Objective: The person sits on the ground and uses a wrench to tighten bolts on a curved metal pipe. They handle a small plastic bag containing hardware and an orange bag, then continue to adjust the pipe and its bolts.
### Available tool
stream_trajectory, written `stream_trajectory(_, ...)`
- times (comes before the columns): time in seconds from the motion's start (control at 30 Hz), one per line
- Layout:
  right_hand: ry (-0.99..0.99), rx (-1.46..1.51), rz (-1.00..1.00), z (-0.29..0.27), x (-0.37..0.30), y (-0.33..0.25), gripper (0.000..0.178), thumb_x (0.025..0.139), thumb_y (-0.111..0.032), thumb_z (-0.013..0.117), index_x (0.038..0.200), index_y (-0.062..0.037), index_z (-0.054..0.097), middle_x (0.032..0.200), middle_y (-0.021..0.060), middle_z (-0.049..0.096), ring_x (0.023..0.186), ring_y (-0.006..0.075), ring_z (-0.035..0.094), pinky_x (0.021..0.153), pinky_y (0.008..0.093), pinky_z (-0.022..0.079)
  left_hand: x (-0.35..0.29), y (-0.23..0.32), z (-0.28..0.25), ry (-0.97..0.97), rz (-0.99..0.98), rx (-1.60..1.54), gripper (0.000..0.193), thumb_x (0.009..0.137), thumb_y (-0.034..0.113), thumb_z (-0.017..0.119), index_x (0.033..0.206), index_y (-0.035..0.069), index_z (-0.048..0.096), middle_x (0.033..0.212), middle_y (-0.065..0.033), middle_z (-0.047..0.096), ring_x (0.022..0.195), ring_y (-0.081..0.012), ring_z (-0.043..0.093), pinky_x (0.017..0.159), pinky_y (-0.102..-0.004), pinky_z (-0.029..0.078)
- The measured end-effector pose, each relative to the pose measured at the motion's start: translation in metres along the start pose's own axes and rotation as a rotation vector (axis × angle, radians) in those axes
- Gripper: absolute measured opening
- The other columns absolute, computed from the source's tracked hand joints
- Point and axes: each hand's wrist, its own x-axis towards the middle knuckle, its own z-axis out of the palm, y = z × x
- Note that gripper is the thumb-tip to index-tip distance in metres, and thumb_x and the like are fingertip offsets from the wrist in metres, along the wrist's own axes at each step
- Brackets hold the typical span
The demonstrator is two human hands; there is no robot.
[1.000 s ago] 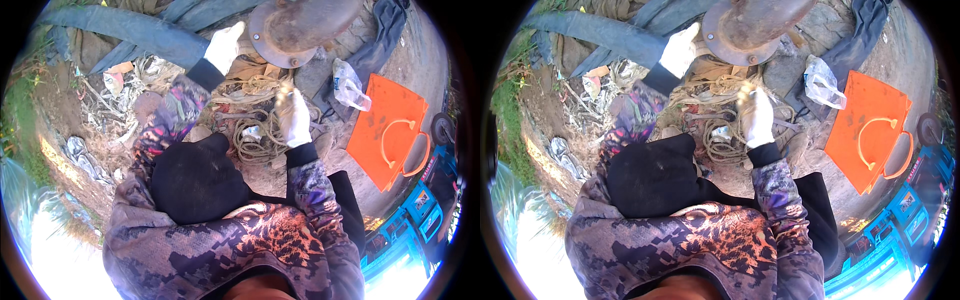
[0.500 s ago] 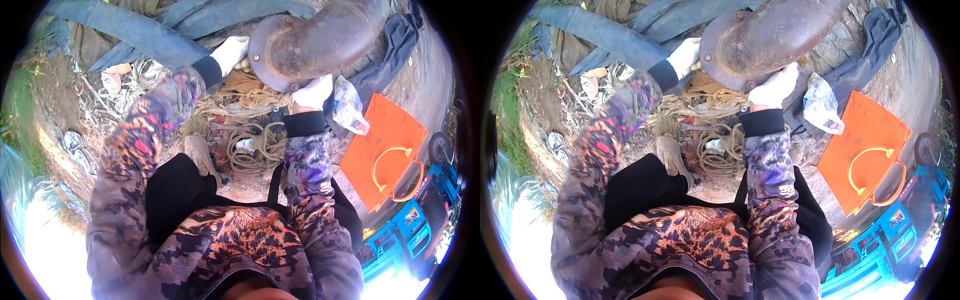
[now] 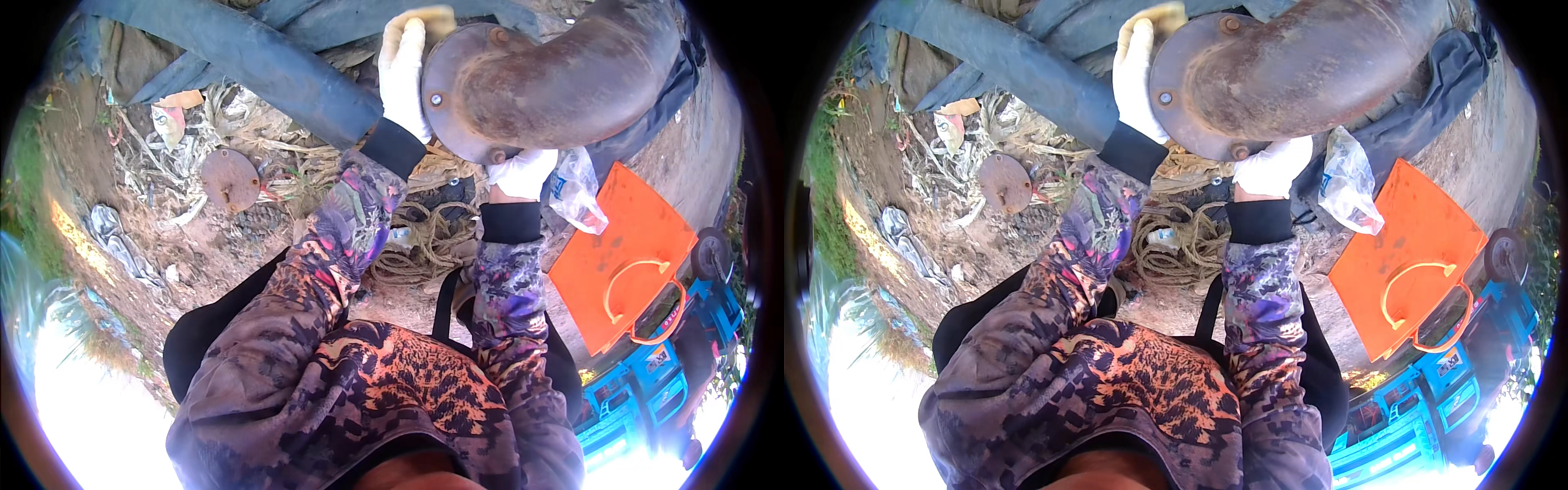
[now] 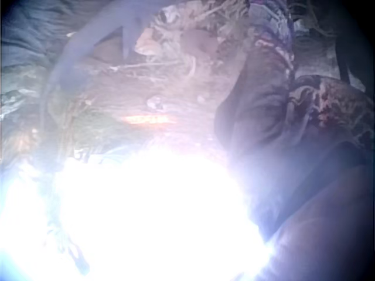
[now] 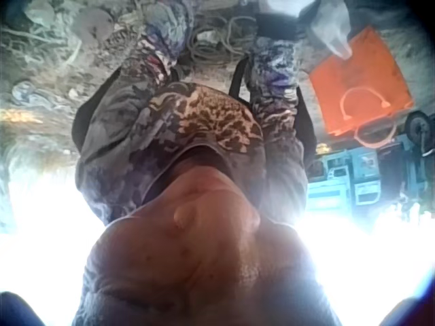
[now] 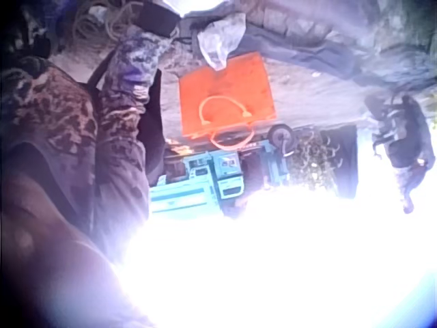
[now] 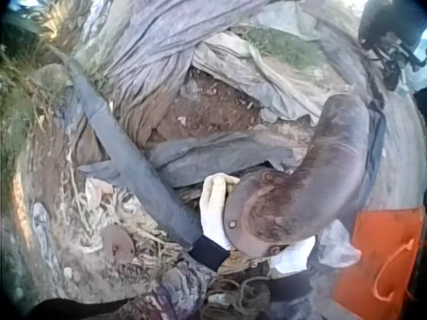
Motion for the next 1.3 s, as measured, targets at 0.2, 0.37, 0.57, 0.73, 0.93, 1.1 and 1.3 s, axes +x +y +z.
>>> stream_trajectory(0.2,-0.076,0.056,0.021,-0.009,0.001,0.001,0.042,0.094,-0.038,0.039,0.12,-0.0067,0.049,0.111,0.0121,0.057,0.078,0.0238,0.063,0.03,0.0261,0.045,0.017,0.022,0.007,-0.235,-0.196,-0.321,0.077,0.094,0.055,0.033,0.141,-0.005,0.026,0.143,-0.0173,0.036,0.132,-0.0249,0.036,0.112,-0.0356,0.024)
stream_trajectory(0.37,-0.166,0.296,0.015,-0.021,0.006,0.012,0.044,0.096,-0.039,0.038,0.126,-0.0067,0.044,0.119,0.0144,0.053,0.091,0.027,0.062,0.041,0.0263,0.052,0.018,0.022,0.008,-0.349,-0.14,-0.273,0.084,0.091,0.058,0.039,0.142,-0.006,0.022,0.144,-0.021,0.033,0.134,-0.0269,0.032,0.114,-0.0361,0.02)
stream_trajectory(0.57,0.177,0.373,0.173,-0.009,-0.005,0.007,0.044,0.096,-0.037,0.039,0.13,-0.0095,0.043,0.127,0.0156,0.051,0.095,0.0298,0.061,0.048,0.0319,0.054,0.024,0.041,0.034,-0.391,-0.242,-0.091,0.091,0.088,0.061,0.043,0.144,-0.006,0.016,0.147,-0.0232,0.027,0.137,-0.028,0.027,0.114,-0.036,0.016)
stream_trajectory(0.73,0.14,0.378,0.206,-0.021,-0.003,0.01,0.043,0.094,-0.039,0.041,0.124,-0.0089,0.048,0.117,0.0139,0.056,0.083,0.026,0.064,0.038,0.0297,0.05,0.026,0.027,0.013,-0.503,-0.215,-0.212,0.092,0.088,0.06,0.044,0.144,-0.007,0.016,0.147,-0.0238,0.027,0.137,-0.0286,0.028,0.114,-0.0363,0.016)
stream_trajectory(0.93,0.143,0.401,0.238,-0.018,0.006,0.012,0.047,0.093,-0.046,0.04,0.122,-0.0104,0.049,0.115,0.0142,0.058,0.08,0.0264,0.064,0.035,0.0306,0.047,0.025,0.021,0.016,-0.136,-0.164,-0.308,0.078,0.091,0.055,0.043,0.144,0.002,0.024,0.144,-0.0125,0.037,0.131,-0.0226,0.038,0.105,-0.0357,0.034)
stream_trajectory(1.1,-0.333,0.537,0.242,-0.041,0.004,0.016,0.051,0.094,-0.048,0.037,0.128,-0.0114,0.044,0.115,0.0149,0.057,0.078,0.0307,0.063,0.034,0.0309,0.045,0.041,-0.008,-0.013,-0.286,-0.169,-0.47,0.074,0.092,0.056,0.041,0.143,0.004,0.03,0.137,-0.0098,0.047,0.124,-0.0206,0.046,0.1,-0.0335,0.04)
stream_trajectory(1.3,-0.269,0.539,0.297,-0.05,0.019,0.026,0.061,0.091,-0.057,0.032,0.132,-0.0128,0.041,0.127,0.0138,0.049,0.085,0.033,0.058,0.037,0.034,0.047,0.038,-0.002,-0.021,-0.371,-0.229,-0.547,0.073,0.092,0.056,0.041,0.142,0.003,0.032,0.135,-0.0115,0.048,0.12,-0.0203,0.049,0.098,-0.0289,0.041)
